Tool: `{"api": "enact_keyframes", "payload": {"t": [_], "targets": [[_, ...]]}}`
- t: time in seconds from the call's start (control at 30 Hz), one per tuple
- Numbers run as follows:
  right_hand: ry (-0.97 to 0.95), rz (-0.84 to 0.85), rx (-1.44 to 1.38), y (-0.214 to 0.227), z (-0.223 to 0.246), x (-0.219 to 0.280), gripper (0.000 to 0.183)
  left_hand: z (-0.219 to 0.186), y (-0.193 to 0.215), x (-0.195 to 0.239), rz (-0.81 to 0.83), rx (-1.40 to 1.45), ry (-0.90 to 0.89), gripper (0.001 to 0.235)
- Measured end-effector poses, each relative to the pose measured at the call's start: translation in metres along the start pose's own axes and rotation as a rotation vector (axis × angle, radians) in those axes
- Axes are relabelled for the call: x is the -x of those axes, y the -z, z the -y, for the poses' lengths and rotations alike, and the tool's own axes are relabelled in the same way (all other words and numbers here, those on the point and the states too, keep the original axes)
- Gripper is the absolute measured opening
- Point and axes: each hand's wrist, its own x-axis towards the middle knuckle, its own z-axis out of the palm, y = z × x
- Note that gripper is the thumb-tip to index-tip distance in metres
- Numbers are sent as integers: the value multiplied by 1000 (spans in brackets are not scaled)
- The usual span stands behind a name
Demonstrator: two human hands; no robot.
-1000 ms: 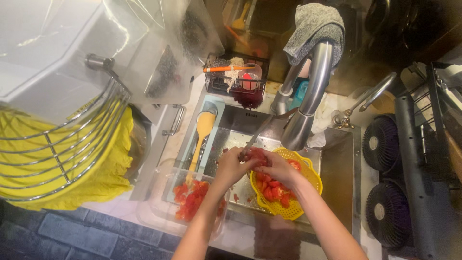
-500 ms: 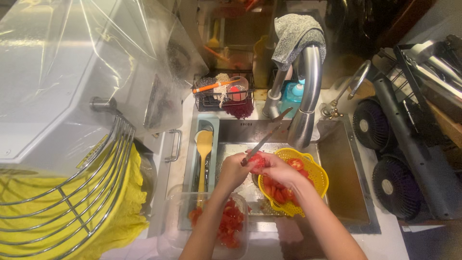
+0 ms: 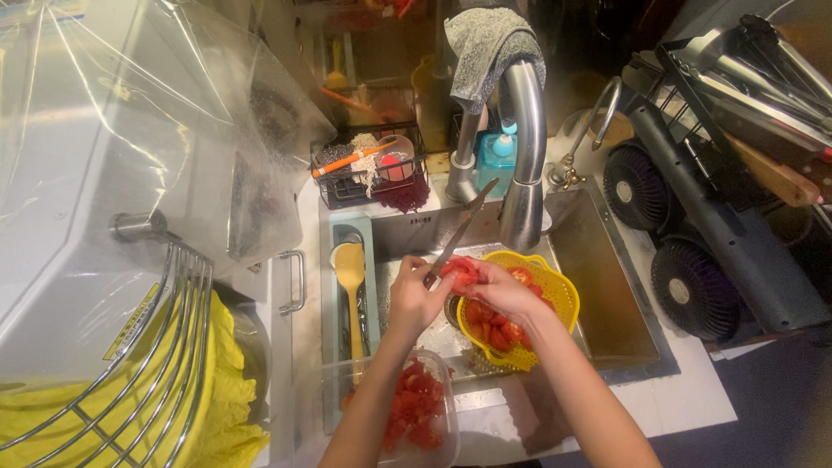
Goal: The person peels tomatoes using a small knife and their hands over a sink, placing the peeled pieces into a plastic container while others remain in a yellow colander under running water.
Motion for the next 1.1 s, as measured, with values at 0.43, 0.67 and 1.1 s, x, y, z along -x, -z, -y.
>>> {"api": "enact_keyframes", "payload": {"t": [0.43,0.67,1.1], "targets": [[94,77,71,2,-5,-1,63,10,0,-8,161,-25,-101,35],[-13,109,-82,24,-26,-15,72,15,0,-15,226,29,-171,32],[-14,79,-325,23,-22,-22,45,8,10,-8,166,59,-259,40]]}}
